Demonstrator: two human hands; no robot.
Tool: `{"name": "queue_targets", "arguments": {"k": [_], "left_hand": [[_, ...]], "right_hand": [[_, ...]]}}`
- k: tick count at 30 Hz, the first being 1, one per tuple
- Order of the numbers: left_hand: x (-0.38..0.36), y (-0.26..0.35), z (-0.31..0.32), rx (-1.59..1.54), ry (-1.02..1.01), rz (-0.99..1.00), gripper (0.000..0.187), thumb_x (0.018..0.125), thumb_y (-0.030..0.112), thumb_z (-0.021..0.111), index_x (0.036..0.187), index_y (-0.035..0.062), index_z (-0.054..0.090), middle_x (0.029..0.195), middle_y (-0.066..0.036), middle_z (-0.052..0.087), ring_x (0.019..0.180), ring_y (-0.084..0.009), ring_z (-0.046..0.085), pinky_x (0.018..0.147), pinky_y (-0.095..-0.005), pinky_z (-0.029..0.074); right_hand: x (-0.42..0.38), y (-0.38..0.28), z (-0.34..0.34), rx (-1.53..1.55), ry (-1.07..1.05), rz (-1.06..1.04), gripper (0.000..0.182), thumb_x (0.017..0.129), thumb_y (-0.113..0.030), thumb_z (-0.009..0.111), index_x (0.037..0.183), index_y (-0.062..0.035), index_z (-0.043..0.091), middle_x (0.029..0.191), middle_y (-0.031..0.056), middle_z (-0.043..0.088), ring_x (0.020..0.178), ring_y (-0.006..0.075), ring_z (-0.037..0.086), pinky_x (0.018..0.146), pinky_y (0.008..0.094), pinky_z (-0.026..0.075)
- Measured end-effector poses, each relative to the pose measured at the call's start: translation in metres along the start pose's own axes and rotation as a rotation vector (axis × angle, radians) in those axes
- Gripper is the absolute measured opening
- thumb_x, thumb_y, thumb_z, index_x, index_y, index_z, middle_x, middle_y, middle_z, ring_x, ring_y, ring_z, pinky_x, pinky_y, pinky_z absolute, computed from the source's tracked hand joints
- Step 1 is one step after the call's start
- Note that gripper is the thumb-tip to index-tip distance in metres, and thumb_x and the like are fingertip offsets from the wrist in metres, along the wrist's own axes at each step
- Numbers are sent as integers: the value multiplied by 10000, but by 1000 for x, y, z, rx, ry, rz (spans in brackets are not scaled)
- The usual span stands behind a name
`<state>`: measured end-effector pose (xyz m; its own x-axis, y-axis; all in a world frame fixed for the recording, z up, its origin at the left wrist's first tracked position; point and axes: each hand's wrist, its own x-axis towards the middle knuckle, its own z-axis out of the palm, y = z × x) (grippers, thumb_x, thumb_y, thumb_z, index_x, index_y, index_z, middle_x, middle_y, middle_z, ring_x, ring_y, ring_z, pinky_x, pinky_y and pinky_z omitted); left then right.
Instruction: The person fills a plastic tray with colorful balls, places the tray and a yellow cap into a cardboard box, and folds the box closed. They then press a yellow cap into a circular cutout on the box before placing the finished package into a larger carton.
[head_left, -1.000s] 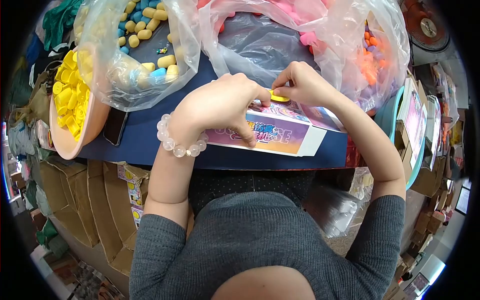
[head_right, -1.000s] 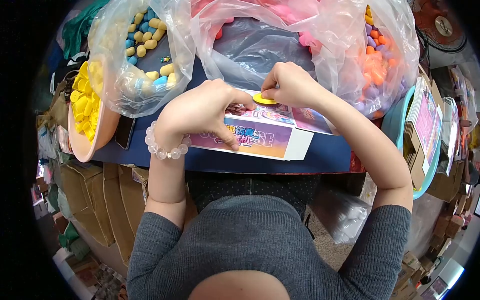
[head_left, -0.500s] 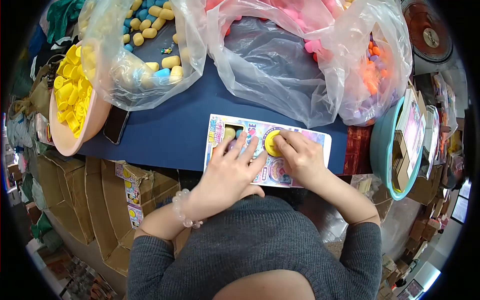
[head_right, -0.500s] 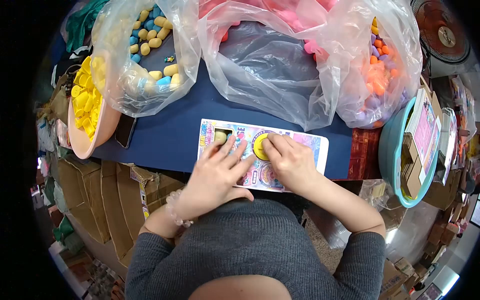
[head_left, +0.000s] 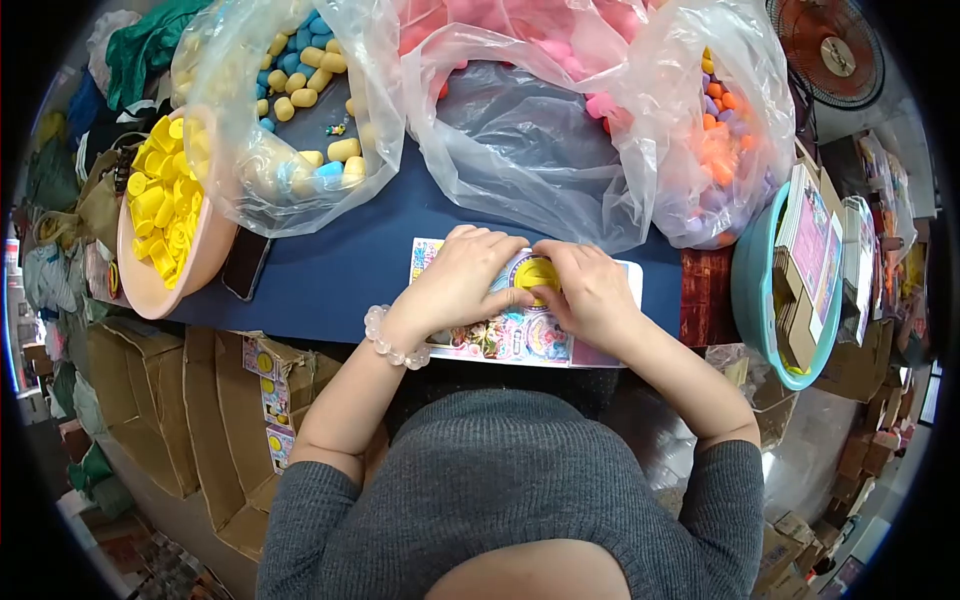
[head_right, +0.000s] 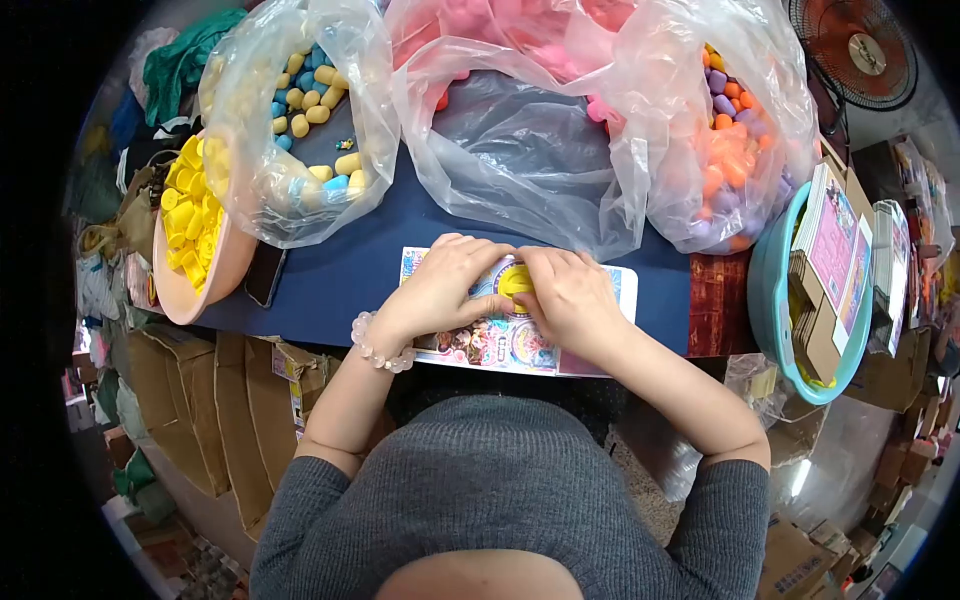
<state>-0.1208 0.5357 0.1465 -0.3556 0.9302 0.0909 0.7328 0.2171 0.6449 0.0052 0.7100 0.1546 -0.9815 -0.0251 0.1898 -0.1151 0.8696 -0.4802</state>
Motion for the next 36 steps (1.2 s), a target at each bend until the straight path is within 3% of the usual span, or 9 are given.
{"name": "queue_targets", "arguments": {"k": [5, 10, 13, 16, 20, 23, 27, 30, 36], "left_hand": [[-16, 26, -7, 210, -93, 52, 1383, 415, 607, 869, 1507, 10, 267, 1449, -240, 368, 1361, -387, 362, 1149, -657, 126], [-22, 42, -43, -114, -257, 124, 1181, 454, 328, 816, 1504, 92, 330, 1410, -249, 397, 1377, -412, 344, 1140, -677, 115], [-20, 4, -42, -1006, -107, 292, 886, 554, 288, 709, 1399, 86, 533, 1473, -258, 432, 1415, -378, 362, 1172, -497, 227], [-15, 4, -35, -1200, 155, 49, 648, 851, 282, 576, 1428, 6, 472, 1462, -211, 472, 1341, -297, 474, 1098, -392, 389], [-22, 24, 10, -1459, 465, 104, 549, 918, 198, 484, 1413, -26, 408, 1380, -131, 519, 1244, -253, 542, 1078, -365, 399], [-10, 41, -4, -816, 498, 70, 433, 866, 160, 636, 1292, 97, 595, 1279, -128, 597, 1229, -239, 540, 1070, -364, 390], [-6, 46, -52, 104, 198, 309, 489, 854, 332, 677, 1326, 217, 619, 1459, -76, 512, 1401, -379, 385, 1129, -660, 193], [-18, 74, -74, 453, 54, 176, 841, 841, 572, 615, 1490, 86, 390, 1552, -128, 357, 1466, -334, 277, 1142, -660, 111], [-14, 74, -76, 572, 34, 218, 716, 904, 477, 599, 1442, 37, 426, 1370, -156, 512, 1376, -287, 419, 1115, -631, 242]], "right_hand": [[1, -2, -14, -14, 13, 20, 475, 769, -161, 764, 1184, -30, 575, 974, 156, 678, 885, 351, 658, 749, 420, 524], [2, 27, -87, 785, -401, 214, 366, 928, -261, 634, 1152, 23, 684, 1068, 156, 730, 1005, 174, 689, 857, 307, 529], [-6, 25, -102, 1227, -167, -75, 437, 976, -279, 571, 1255, 52, 623, 1339, 235, 581, 1246, 279, 567, 1055, 412, 422], [2, -5, -66, 1142, 22, 70, 409, 898, -115, 679, 1283, -10, 587, 1277, 54, 542, 965, 86, 503, 834, 287, 455], [10, -31, -38, 1124, 576, 123, 455, 846, 20, 573, 1298, -24, 546, 1265, 107, 578, 1287, 234, 493, 1092, 366, 349], [3, 2, -18, 1268, 666, -104, 222, 864, -6, 561, 1072, 13, 637, 1190, 158, 636, 1255, 322, 530, 1114, 402, 340], [-13, 6, -34, 1226, 501, -110, 388, 891, -299, 596, 1071, 32, 689, 1346, 260, 545, 1274, 356, 515, 1117, 423, 327], [-19, 9, -61, 559, 259, -236, 612, 859, -415, 625, 1286, 22, 594, 1491, 289, 370, 1345, 415, 433, 1116, 455, 326], [-21, -4, -82, 203, 99, -164, 605, 825, -271, 741, 1377, -119, 547, 1368, 259, 430, 1226, 440, 499, 1022, 448, 450]]}}
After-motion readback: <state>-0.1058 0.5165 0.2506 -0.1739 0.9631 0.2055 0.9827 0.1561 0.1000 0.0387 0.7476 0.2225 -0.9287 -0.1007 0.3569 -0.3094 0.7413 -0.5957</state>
